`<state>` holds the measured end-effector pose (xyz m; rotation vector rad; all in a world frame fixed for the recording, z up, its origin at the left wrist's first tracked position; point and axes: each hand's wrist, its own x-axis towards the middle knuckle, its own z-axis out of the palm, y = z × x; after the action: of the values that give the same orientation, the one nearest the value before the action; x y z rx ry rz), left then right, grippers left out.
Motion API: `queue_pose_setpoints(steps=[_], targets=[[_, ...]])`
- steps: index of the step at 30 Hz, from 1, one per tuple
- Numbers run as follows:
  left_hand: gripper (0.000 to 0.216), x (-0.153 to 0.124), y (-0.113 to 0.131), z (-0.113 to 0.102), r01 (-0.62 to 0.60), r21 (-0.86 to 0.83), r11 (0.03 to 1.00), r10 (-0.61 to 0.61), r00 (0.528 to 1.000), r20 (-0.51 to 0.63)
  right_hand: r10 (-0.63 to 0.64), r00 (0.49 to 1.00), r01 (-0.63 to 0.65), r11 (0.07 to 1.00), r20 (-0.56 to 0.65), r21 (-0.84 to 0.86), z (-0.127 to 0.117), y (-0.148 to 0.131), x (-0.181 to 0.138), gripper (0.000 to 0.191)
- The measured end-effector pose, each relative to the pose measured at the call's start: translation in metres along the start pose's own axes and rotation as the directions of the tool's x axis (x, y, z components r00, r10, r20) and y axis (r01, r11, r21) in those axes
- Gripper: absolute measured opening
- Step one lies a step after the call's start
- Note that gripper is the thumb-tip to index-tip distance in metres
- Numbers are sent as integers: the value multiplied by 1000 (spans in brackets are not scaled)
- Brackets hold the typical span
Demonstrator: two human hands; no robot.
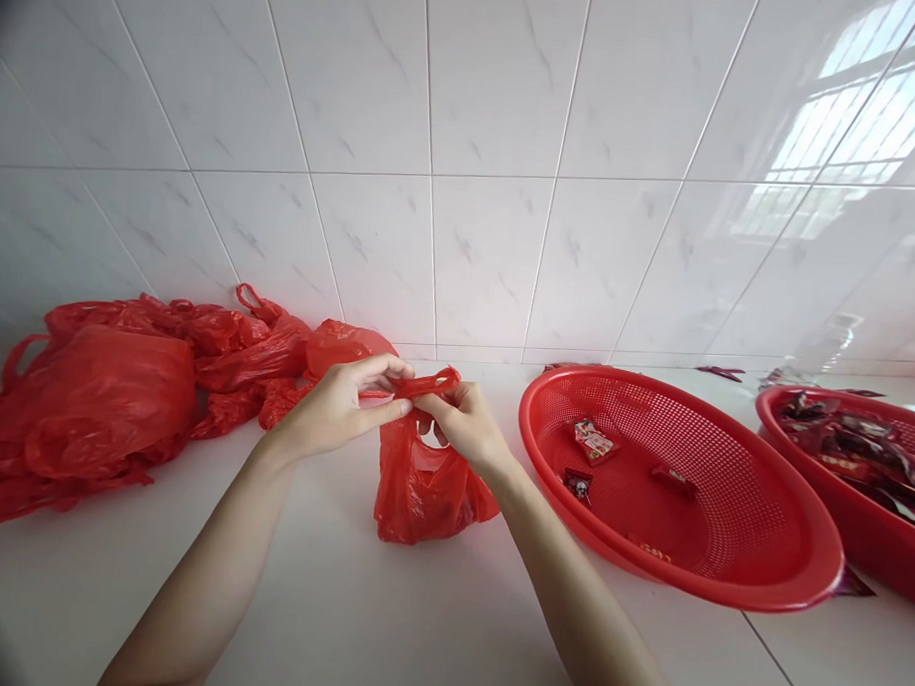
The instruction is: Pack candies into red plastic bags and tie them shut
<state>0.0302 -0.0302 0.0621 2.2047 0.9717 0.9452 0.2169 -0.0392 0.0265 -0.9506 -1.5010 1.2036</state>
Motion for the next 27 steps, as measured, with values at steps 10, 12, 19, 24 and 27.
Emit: queue_pose_setpoints(steps=[10, 12, 19, 24, 27], targets=[[24, 5, -3, 6, 3, 21, 1000, -1, 998, -69, -57, 990, 88, 966, 131, -245, -17, -8, -5, 18], [28, 5, -6, 7, 41, 36, 999, -38, 996, -75, -113, 992, 125, 905, 55, -406, -17, -6, -6, 18], [27, 8, -10, 8, 126, 42, 991, -128, 990, 60, -356, 933, 240, 724, -52, -647, -12, 2, -4, 31], [34, 9, -6, 7, 189, -53, 981, -180, 973, 147, -326, 944, 279, 714, 48, -642, -10, 1, -4, 31], [34, 10, -4, 8, 215, -103, 971, -196, 966, 166, -279, 955, 284, 760, 101, -584, -12, -1, -4, 23]])
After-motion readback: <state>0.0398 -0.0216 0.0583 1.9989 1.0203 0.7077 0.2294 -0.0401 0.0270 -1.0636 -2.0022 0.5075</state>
